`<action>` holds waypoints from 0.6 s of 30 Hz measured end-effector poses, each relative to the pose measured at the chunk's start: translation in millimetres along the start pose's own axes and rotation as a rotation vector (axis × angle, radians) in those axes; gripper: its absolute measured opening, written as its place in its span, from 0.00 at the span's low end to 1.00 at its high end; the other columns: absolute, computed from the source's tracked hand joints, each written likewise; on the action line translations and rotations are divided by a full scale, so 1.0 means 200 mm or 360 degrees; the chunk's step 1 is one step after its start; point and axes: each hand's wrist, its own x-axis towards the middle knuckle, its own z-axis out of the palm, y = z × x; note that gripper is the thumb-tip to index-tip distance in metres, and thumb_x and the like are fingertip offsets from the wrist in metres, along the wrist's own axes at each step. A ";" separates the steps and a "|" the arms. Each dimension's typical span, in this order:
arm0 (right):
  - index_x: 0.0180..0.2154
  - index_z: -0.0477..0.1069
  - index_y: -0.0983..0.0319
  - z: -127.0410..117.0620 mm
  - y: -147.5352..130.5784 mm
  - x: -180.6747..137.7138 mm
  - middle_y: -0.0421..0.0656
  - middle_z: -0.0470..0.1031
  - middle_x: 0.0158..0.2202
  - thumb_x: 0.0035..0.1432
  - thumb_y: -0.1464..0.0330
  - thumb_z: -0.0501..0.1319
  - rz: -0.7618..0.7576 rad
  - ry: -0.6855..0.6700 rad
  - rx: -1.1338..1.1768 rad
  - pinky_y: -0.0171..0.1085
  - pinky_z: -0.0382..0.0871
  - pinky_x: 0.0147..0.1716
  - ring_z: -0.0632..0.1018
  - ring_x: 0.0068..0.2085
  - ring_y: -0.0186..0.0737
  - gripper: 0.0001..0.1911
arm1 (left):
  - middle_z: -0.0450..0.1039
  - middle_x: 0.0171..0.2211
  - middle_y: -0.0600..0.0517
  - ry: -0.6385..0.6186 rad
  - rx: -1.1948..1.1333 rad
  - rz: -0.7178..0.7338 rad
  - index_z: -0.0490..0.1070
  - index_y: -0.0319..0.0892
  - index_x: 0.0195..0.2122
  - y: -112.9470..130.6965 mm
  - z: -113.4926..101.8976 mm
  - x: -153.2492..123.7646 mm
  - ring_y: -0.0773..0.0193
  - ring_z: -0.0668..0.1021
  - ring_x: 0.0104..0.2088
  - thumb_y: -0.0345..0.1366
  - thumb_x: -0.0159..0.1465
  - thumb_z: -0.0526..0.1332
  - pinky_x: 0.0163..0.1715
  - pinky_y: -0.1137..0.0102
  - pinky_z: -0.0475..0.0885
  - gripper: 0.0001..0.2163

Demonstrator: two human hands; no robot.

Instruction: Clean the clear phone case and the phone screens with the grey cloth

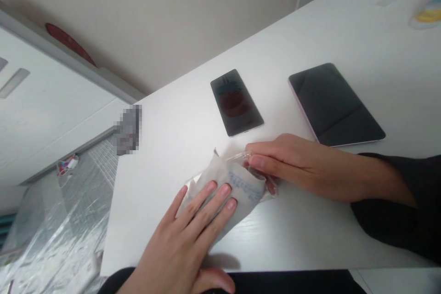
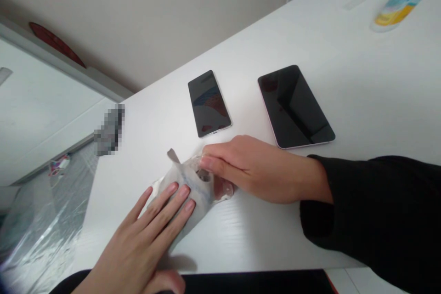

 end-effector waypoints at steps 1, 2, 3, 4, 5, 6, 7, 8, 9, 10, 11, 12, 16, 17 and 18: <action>0.31 0.65 0.58 0.00 0.00 0.00 0.39 0.75 0.26 0.74 0.51 0.46 0.0005 -0.0011 0.0051 0.37 0.67 0.32 0.77 0.28 0.38 0.24 | 0.57 0.72 0.43 -0.0011 0.0003 -0.0004 0.59 0.35 0.70 0.00 0.00 -0.03 0.47 0.45 0.75 0.70 0.64 0.47 0.72 0.51 0.35 0.46; 0.32 0.67 0.59 0.00 0.01 0.00 0.39 0.77 0.26 0.74 0.51 0.47 0.0006 -0.0012 0.0096 0.37 0.68 0.31 0.77 0.28 0.38 0.24 | 0.57 0.71 0.42 -0.0019 0.0003 -0.0007 0.59 0.34 0.70 0.00 0.00 -0.06 0.46 0.46 0.75 0.70 0.63 0.47 0.72 0.51 0.36 0.47; 0.34 0.68 0.59 0.00 0.01 0.00 0.39 0.78 0.27 0.74 0.52 0.47 0.0005 -0.0008 0.0128 0.37 0.69 0.31 0.78 0.28 0.37 0.23 | 0.57 0.71 0.41 -0.0018 0.0000 -0.0010 0.58 0.34 0.70 -0.01 0.00 -0.09 0.45 0.47 0.75 0.70 0.63 0.45 0.72 0.51 0.37 0.48; 0.35 0.68 0.59 0.00 0.02 0.00 0.39 0.78 0.27 0.74 0.52 0.47 0.0001 0.0003 0.0143 0.37 0.69 0.31 0.78 0.28 0.37 0.23 | 0.57 0.71 0.40 -0.0018 -0.0009 -0.0015 0.58 0.33 0.70 -0.01 -0.01 -0.12 0.45 0.48 0.75 0.70 0.64 0.44 0.72 0.51 0.38 0.48; 0.35 0.69 0.59 0.00 0.02 0.00 0.39 0.79 0.27 0.74 0.51 0.48 -0.0004 0.0020 0.0141 0.37 0.69 0.31 0.78 0.27 0.37 0.23 | 0.58 0.71 0.39 -0.0014 -0.0027 -0.0019 0.57 0.32 0.70 -0.01 -0.01 -0.14 0.45 0.50 0.74 0.69 0.65 0.43 0.72 0.52 0.39 0.47; 0.34 0.68 0.59 0.00 0.02 0.00 0.39 0.79 0.27 0.73 0.51 0.48 -0.0009 0.0037 0.0129 0.37 0.69 0.32 0.78 0.27 0.37 0.23 | 0.58 0.71 0.38 0.0000 -0.0052 -0.0029 0.56 0.31 0.71 -0.02 -0.01 -0.17 0.46 0.51 0.74 0.67 0.67 0.43 0.72 0.52 0.40 0.45; 0.33 0.68 0.59 0.00 0.02 0.00 0.39 0.79 0.26 0.73 0.51 0.48 -0.0010 0.0052 0.0117 0.37 0.70 0.32 0.78 0.27 0.37 0.24 | 0.58 0.71 0.38 0.0027 -0.0081 -0.0054 0.55 0.31 0.71 -0.02 -0.01 -0.18 0.48 0.53 0.74 0.63 0.71 0.44 0.72 0.53 0.41 0.41; 0.33 0.68 0.59 0.01 0.03 0.00 0.38 0.79 0.26 0.73 0.51 0.49 -0.0008 0.0062 0.0113 0.37 0.70 0.33 0.78 0.27 0.36 0.24 | 0.59 0.71 0.39 0.0074 -0.0109 -0.0098 0.54 0.31 0.72 -0.01 -0.01 -0.19 0.50 0.54 0.74 0.57 0.74 0.48 0.72 0.55 0.43 0.36; 0.33 0.69 0.59 0.01 0.03 0.00 0.38 0.79 0.26 0.73 0.51 0.49 -0.0005 0.0068 0.0112 0.37 0.70 0.33 0.78 0.27 0.36 0.23 | 0.59 0.71 0.39 0.0132 -0.0135 -0.0154 0.52 0.32 0.72 -0.01 0.00 -0.18 0.52 0.54 0.74 0.50 0.75 0.52 0.72 0.56 0.44 0.32; 0.34 0.69 0.59 0.01 0.03 0.00 0.38 0.79 0.26 0.74 0.51 0.49 -0.0003 0.0072 0.0115 0.36 0.70 0.33 0.78 0.27 0.36 0.23 | 0.57 0.72 0.40 0.0196 -0.0156 -0.0216 0.51 0.33 0.73 0.00 0.01 -0.17 0.53 0.54 0.74 0.43 0.75 0.54 0.72 0.57 0.45 0.30; 0.34 0.69 0.59 0.01 0.03 0.00 0.38 0.79 0.26 0.74 0.52 0.49 -0.0003 0.0072 0.0118 0.36 0.70 0.34 0.79 0.28 0.36 0.23 | 0.54 0.73 0.39 0.0255 -0.0169 -0.0271 0.49 0.33 0.73 0.01 0.02 -0.15 0.54 0.53 0.74 0.39 0.74 0.55 0.72 0.58 0.46 0.30; 0.35 0.69 0.60 0.01 0.03 0.00 0.38 0.79 0.26 0.74 0.52 0.49 -0.0005 0.0065 0.0115 0.36 0.70 0.34 0.79 0.28 0.36 0.23 | 0.51 0.73 0.38 0.0298 -0.0173 -0.0312 0.46 0.32 0.74 0.01 0.03 -0.11 0.54 0.51 0.74 0.38 0.74 0.55 0.72 0.59 0.46 0.31; 0.34 0.69 0.60 0.00 0.01 0.01 0.41 0.81 0.28 0.73 0.50 0.48 0.0001 -0.0039 0.0015 0.37 0.69 0.33 0.80 0.29 0.37 0.24 | 0.44 0.74 0.32 0.0317 -0.0152 -0.0337 0.37 0.26 0.74 0.01 0.09 0.06 0.50 0.45 0.75 0.46 0.76 0.50 0.70 0.59 0.49 0.36; 0.34 0.69 0.60 0.00 0.01 0.01 0.41 0.81 0.28 0.73 0.51 0.49 0.0002 -0.0074 -0.0013 0.37 0.69 0.33 0.80 0.29 0.38 0.24 | 0.45 0.74 0.30 0.0316 -0.0137 -0.0330 0.36 0.25 0.74 -0.01 0.10 0.10 0.47 0.45 0.75 0.47 0.76 0.50 0.70 0.57 0.50 0.37; 0.34 0.69 0.60 -0.01 0.00 0.00 0.41 0.82 0.29 0.73 0.52 0.49 0.0002 -0.0104 -0.0042 0.37 0.68 0.33 0.80 0.29 0.38 0.23 | 0.46 0.73 0.28 0.0321 -0.0122 -0.0316 0.36 0.24 0.73 -0.02 0.10 0.13 0.45 0.47 0.75 0.48 0.76 0.49 0.69 0.54 0.52 0.37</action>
